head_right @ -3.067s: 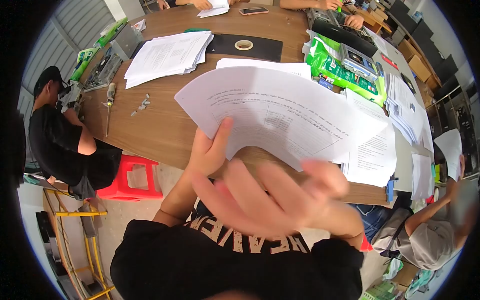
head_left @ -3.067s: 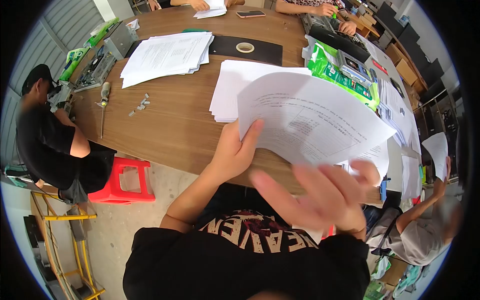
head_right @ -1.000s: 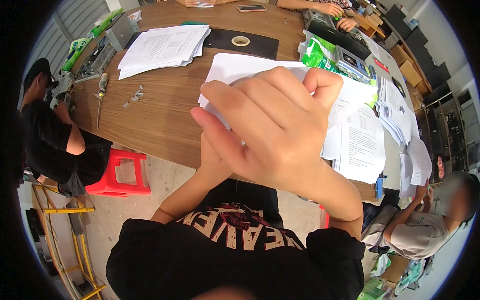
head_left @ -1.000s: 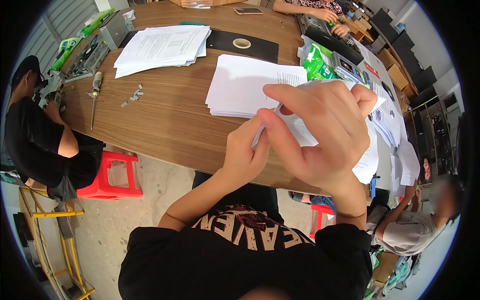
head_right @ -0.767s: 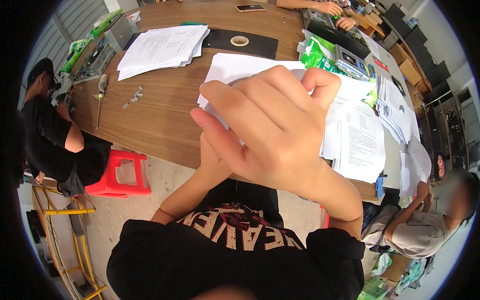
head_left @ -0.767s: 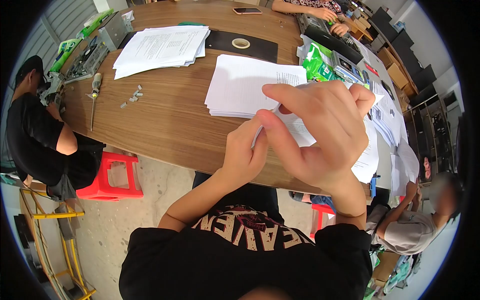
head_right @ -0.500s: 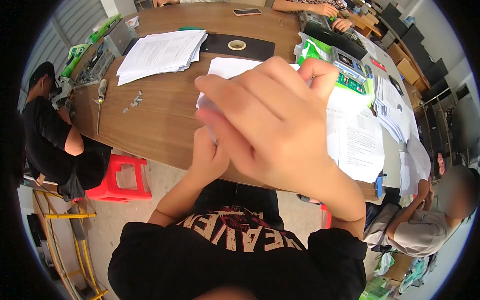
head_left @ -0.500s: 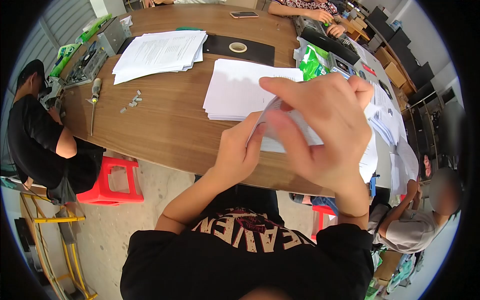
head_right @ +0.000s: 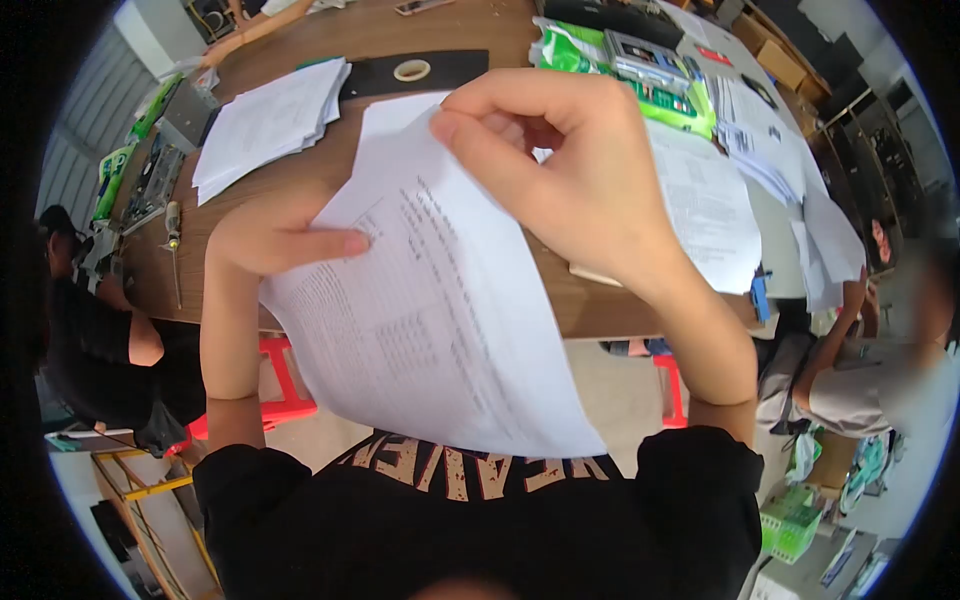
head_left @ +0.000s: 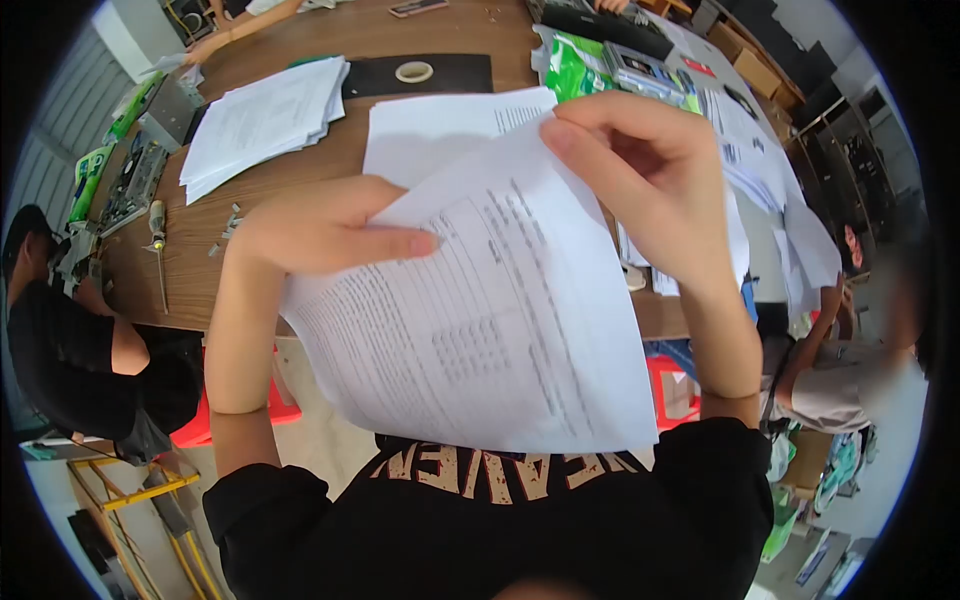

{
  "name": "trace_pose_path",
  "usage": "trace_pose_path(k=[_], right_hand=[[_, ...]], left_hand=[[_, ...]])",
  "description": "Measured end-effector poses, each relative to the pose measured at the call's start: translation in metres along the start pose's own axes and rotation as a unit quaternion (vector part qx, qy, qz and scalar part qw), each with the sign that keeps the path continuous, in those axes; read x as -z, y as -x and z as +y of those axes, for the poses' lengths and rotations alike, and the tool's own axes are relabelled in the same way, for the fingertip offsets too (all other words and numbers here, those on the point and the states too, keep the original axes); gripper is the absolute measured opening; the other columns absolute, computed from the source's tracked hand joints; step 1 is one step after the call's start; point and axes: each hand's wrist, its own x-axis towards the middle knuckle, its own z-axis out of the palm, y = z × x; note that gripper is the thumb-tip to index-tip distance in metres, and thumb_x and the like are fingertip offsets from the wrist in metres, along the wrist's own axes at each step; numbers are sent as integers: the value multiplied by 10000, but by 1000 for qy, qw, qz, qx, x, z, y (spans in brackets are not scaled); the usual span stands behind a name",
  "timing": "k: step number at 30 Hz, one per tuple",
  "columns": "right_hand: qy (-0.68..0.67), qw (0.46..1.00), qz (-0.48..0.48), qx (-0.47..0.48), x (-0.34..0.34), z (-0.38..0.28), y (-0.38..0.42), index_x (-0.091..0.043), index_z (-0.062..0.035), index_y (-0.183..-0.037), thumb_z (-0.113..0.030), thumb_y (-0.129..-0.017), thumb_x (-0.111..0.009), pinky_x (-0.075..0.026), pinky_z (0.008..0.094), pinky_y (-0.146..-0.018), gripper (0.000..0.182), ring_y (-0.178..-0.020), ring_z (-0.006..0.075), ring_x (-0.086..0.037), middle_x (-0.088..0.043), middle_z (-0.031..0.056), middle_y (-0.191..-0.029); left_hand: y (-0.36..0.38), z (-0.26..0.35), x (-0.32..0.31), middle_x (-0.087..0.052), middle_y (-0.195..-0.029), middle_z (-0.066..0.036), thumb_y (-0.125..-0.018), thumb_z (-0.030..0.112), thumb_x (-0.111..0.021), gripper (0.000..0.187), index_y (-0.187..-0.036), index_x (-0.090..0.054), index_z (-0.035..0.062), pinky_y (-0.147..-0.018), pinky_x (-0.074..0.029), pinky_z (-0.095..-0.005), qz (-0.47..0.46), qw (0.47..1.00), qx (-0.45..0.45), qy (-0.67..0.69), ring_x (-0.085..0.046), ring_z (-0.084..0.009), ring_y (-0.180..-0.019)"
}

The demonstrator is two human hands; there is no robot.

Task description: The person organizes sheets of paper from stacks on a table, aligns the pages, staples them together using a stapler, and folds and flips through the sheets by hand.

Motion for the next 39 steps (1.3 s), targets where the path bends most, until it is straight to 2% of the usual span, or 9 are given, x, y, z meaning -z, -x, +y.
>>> trace_pose_path(k=[4, 11, 17, 20, 23, 29, 33, 35, 39], right_hand=[[-100, 990, 63, -78, -15, 57, 17, -678, 33, -905, -66, -866, -653, -360, 170, -549, 110, -626, 15, -476, -584, -33, -702], [-45, 982, 136, -124, -22, 116, 43, -692, 23, -854, -85, -829, -670, -399, 182, -520, 113, -585, 25, -509, -616, 9, -645], [-50, 972, 155, -167, -9, 142, 67, -689, 27, -877, -123, -837, -671, -415, 208, -519, 156, -578, 51, -524, -647, 43, -670], [0, 981, 114, -154, 17, 141, 84, -680, 11, -968, -160, -828, -682, -440, 253, -562, 221, -640, 120, -562, -651, 84, -733], [288, 950, -9, -122, 39, 135, 114, -595, -44, -1198, -160, -816, -669, -421, 350, -772, 405, -845, 245, -543, -602, 88, -921], [469, 866, -87, -154, 31, 150, 159, -563, -43, -1141, -275, -802, -677, -366, 432, -872, 426, -1001, 257, -513, -523, 78, -1175], [442, 896, 3, -43, 41, 139, 140, -536, -53, -1151, -276, -808, -664, -370, 427, -869, 429, -1067, 263, -497, -525, 86, -1190], [363, 923, -63, -110, 41, 118, 133, -504, -59, -1233, -247, -814, -662, -362, 434, -921, 486, -1145, 279, -477, -500, 102, -1273], [248, 946, -190, -82, 61, 117, 155, -402, -52, -1375, -242, -787, -657, -286, 447, -1050, 668, -1246, 317, -433, -417, 141, -1401]], left_hand=[[-38, -19, 0, -673, -948, -118, -897, 351, -595, 394, -1069, -633, -2, -738, -463, -287, -65, 997, 43, -29, -611, -178, -827], [-113, -32, -42, -639, -868, -18, -917, 165, -580, 212, -1031, -638, -4, -736, -455, -214, 145, 984, -91, 46, -572, -68, -807], [-139, -33, -71, -665, -793, -35, -883, 138, -620, 169, -937, -675, -13, -688, -485, -236, 194, 980, -52, 10, -612, -103, -717], [-144, -40, -81, -687, -807, -59, -861, 114, -639, 153, -938, -685, -11, -695, -496, -237, 219, 974, -55, 0, -631, -115, -715], [-142, -45, -86, -681, -739, -84, -837, 126, -643, 142, -909, -689, 13, -629, -499, -266, 252, 965, -70, 6, -646, -161, -664], [-133, -25, -86, -692, -796, -75, -831, 79, -656, 126, -910, -686, -14, -681, -496, -235, 243, 967, -70, -8, -638, -124, -710], [-127, -12, -92, -687, -786, -85, -822, 59, -649, 118, -904, -680, -20, -660, -490, -235, 259, 957, -116, -56, -632, -133, -684], [-127, -11, -97, -687, -777, -101, -820, 81, -639, 93, -865, -677, 10, -627, -510, -272, 304, 936, -155, -82, -659, -212, -673], [-125, -16, -102, -687, -785, -103, -815, 59, -639, 85, -867, -674, 2, -634, -513, -262, 321, 936, -126, -65, -660, -207, -670]])
